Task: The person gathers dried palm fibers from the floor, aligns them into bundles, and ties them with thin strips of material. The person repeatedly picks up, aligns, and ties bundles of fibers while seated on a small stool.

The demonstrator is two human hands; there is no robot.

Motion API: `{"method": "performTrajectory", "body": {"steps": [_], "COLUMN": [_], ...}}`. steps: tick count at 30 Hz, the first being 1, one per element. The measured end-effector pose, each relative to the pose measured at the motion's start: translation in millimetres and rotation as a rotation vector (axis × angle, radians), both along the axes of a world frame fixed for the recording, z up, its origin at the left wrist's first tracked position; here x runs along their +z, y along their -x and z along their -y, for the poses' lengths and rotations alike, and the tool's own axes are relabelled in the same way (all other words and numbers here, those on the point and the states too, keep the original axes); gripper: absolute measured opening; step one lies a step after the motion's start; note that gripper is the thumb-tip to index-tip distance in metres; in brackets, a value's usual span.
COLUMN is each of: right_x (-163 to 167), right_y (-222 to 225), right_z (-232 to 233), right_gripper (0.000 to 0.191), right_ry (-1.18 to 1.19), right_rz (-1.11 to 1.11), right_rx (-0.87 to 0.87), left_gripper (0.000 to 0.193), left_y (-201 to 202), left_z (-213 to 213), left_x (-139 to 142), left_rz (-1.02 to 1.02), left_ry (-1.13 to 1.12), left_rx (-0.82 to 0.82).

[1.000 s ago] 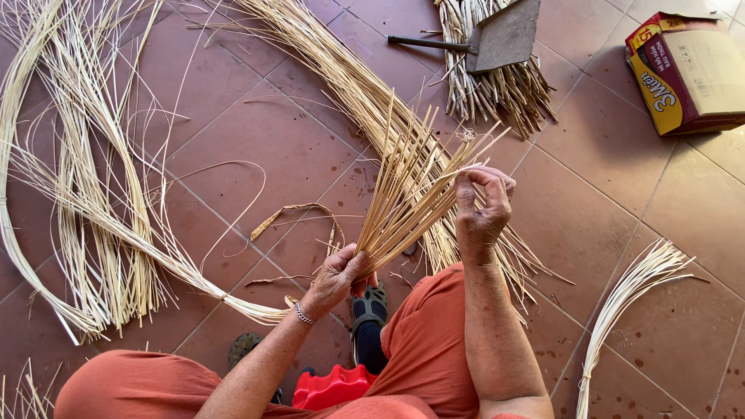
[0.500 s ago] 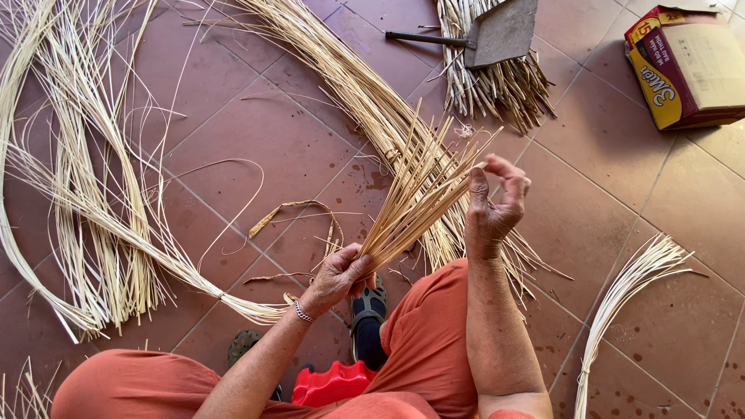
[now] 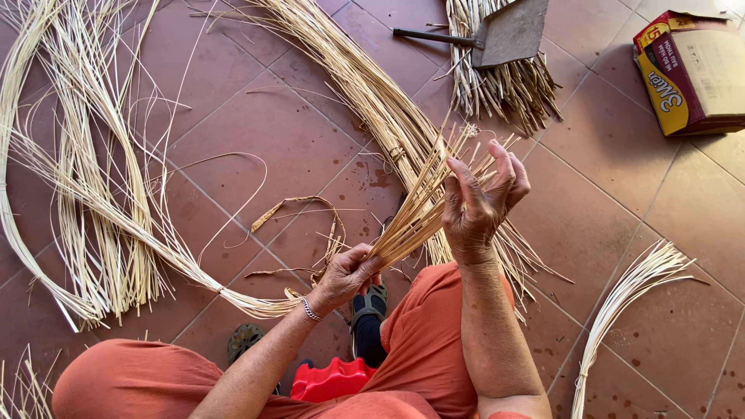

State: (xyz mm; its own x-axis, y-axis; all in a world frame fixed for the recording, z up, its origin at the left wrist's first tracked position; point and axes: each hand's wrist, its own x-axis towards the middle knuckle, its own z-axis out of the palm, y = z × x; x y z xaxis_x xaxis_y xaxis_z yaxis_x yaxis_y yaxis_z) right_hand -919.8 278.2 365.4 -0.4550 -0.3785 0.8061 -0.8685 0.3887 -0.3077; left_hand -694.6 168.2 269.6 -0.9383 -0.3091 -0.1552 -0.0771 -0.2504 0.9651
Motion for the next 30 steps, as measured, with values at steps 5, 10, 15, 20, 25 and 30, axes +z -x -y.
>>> {"method": "performTrajectory", "body": {"steps": [5,10,15,20,25,30], "right_x": [-1,-10,-13,-9,-4,-6], "right_y": [1,10,17,16,15,16], "right_z": [-3,-2,-9,-11,-14,-12], "right_gripper": [0.018,0.021,0.027,0.024,0.028,0.033], "right_ry": [-0.029,0.030,0.008,0.078,0.036,0.117], "right_rz": [-0.002,0.157,0.197,0.347,0.390,0.396], "right_rx": [0.034,0.102,0.130,0.197,0.231,0.165], "left_gripper": [0.028,0.029,0.029,0.028,0.028,0.028], "left_y": [1,0,-1,-1,-2,-2], "left_z": [0,-1,-2,-4,-5,-5], "left_x": [1,-1,-7,-11,-8,-6], "left_rz": [0.023,0.016,-0.001,0.020,0.012,0.028], "left_ry": [0.012,0.102,0.078,0.096,0.098,0.098], "left_rx": [0.021,0.008,-0.007,-0.019,-0.041,-0.071]}}
